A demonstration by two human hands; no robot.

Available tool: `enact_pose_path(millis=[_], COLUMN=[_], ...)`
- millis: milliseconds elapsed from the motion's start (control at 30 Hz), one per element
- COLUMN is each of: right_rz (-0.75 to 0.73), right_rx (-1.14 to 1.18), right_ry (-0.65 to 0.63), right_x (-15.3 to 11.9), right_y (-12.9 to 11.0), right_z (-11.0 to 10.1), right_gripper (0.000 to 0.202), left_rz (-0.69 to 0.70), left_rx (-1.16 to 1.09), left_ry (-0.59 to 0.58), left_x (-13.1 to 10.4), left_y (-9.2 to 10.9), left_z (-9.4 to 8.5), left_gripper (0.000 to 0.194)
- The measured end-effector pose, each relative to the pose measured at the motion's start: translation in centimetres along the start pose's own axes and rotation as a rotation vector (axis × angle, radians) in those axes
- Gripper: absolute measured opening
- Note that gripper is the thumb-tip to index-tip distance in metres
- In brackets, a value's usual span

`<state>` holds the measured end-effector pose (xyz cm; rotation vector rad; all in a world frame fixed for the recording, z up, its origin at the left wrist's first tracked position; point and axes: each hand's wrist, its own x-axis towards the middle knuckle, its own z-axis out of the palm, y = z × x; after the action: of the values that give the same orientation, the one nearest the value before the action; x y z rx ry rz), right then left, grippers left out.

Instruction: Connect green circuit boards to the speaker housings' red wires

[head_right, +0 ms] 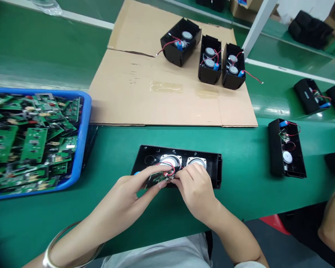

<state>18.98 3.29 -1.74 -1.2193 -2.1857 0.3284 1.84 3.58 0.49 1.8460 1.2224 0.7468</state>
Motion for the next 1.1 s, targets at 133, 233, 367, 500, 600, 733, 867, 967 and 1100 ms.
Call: enact_pose_path(millis=[133,233,367,500,600,733,867,967,1100], right_rz=[0.097,0.095,0.055,0.079,0.052,-0.019,0.003,0.021,0.026], right_rx=[0.1,0.109,0.048,-0.001,-0.091,-0.275,-0.332,-0.293,-0.311], right_ry=[0.033,-0.02,-0.088,-0.113,-0.176,-0.355,-0.48,-0.414,-0.273], right_x=[-0.1,0.1,0.2,0.2,0.2,0.1,0.1,0.0,-0.8], right_y=[0.2,0.5,0.8,0.8,0.9,2.0,3.0,2.9,2.9], right_z=[-0.1,-0.5,-0.4,-0.1,-1.2,-3.3,-3.6,-3.3,-5.0], right_gripper=[0.021,0.026,0.023,0.012,0.031,0.106,0.095,0.082,0.071], left_rz=[0.057,0.079,0.012,-0.081,-0.151,-0.249,-0.32,-0.432,-0.509], left_rx=[0.0,-0.006,-0.027,-0.036,-0.015,0.031,0.071,0.018,-0.309], left_ry=[-0.041,-0.073,-0.067,-0.07,-0.049,0.005,0.048,0.004,-0.158], left_x=[0.1,0.1,0.0,-0.1,-0.4,-0.8,-0.5,-0.1,1.5], left_y=[-0.1,-0.1,-0.4,-0.6,-0.2,0.2,0.4,1.3,3.6], left_z=[-0.3,-0.3,-0.1,0.3,0.3,0.0,-0.6,-1.6,-4.1], left_gripper=[0.025,0.023,0.021,0.022,0.025,0.025,0.023,0.026,0.052])
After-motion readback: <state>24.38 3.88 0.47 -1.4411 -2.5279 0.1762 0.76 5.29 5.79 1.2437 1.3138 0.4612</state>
